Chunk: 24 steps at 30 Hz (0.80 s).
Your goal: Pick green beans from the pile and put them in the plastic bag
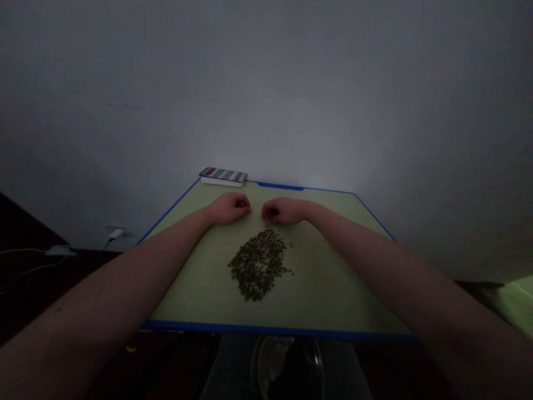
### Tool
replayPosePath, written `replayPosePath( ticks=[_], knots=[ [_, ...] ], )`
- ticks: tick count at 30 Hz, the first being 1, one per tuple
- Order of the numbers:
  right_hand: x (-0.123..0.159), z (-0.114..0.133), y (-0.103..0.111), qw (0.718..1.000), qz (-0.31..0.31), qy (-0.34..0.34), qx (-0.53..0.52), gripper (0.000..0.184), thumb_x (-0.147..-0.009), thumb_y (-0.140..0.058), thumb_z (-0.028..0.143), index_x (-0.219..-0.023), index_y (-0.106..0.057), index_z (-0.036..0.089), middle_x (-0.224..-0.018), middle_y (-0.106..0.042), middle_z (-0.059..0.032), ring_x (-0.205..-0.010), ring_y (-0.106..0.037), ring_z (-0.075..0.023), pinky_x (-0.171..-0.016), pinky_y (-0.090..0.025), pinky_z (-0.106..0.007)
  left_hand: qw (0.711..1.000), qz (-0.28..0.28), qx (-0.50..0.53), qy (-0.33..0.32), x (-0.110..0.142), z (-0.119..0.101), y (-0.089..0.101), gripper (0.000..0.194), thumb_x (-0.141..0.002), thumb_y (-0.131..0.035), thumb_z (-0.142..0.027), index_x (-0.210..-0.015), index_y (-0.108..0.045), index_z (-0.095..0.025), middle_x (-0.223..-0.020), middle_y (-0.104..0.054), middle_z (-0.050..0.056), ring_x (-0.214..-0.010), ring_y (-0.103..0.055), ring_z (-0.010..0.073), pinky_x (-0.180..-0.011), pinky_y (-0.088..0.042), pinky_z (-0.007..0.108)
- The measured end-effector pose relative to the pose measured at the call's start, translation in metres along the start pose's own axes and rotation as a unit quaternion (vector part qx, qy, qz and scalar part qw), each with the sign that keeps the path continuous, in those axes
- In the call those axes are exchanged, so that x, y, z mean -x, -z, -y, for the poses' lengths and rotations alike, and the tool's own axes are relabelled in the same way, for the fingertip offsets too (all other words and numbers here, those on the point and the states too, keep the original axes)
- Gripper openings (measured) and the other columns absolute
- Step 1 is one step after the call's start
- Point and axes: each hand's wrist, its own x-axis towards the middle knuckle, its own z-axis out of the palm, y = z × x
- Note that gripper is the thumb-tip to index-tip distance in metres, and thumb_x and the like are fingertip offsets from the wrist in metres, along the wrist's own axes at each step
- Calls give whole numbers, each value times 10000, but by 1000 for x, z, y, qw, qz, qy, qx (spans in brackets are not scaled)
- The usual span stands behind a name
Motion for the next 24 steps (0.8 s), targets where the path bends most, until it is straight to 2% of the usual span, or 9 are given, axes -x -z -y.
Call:
replayPosePath(
  ticks=[4, 8, 17, 24],
  knots=[
    [6, 1, -1, 1000, 13, 17, 2, 407, -635, -527, 12, -985, -660, 171, -866, -673, -34, -749, -561, -143, -670, -406, -231, 1000, 0, 7, 0, 0, 0, 0, 257, -720, -556, -402, -770, -602, -155, -653, -583, -2, -611, -505, 118, -568, -388, 235],
    [26, 3, -2, 1000, 9, -7, 3, 389, -664, -518, 32, -1003, -655, 165, -872, -675, -47, -740, -558, -148, -664, -404, -236, 1000, 0, 3, 4, 0, 1, -1, 247, -723, -556, -394, -771, -605, -157, -640, -573, -8, -596, -494, 112, -562, -380, 233],
    [84, 18, -14, 994, -44, -101, -7, 361, -716, -503, 89, -1050, -628, 147, -830, -671, -65, -682, -559, -148, -627, -394, -243, 1000, 4, 4, 1, 0, 2, 0, 254, -725, -553, -399, -774, -604, -155, -632, -561, -11, -581, -481, 107, -554, -377, 230],
    [117, 33, -30, 987, -95, -124, -39, 327, -744, -491, 118, -1037, -625, 177, -851, -664, -60, -696, -561, -152, -630, -391, -249, 1000, 2, -5, 10, 1, -1, 1, 246, -717, -553, -391, -774, -604, -157, -627, -562, -10, -588, -488, 112, -559, -376, 235]
  ],
)
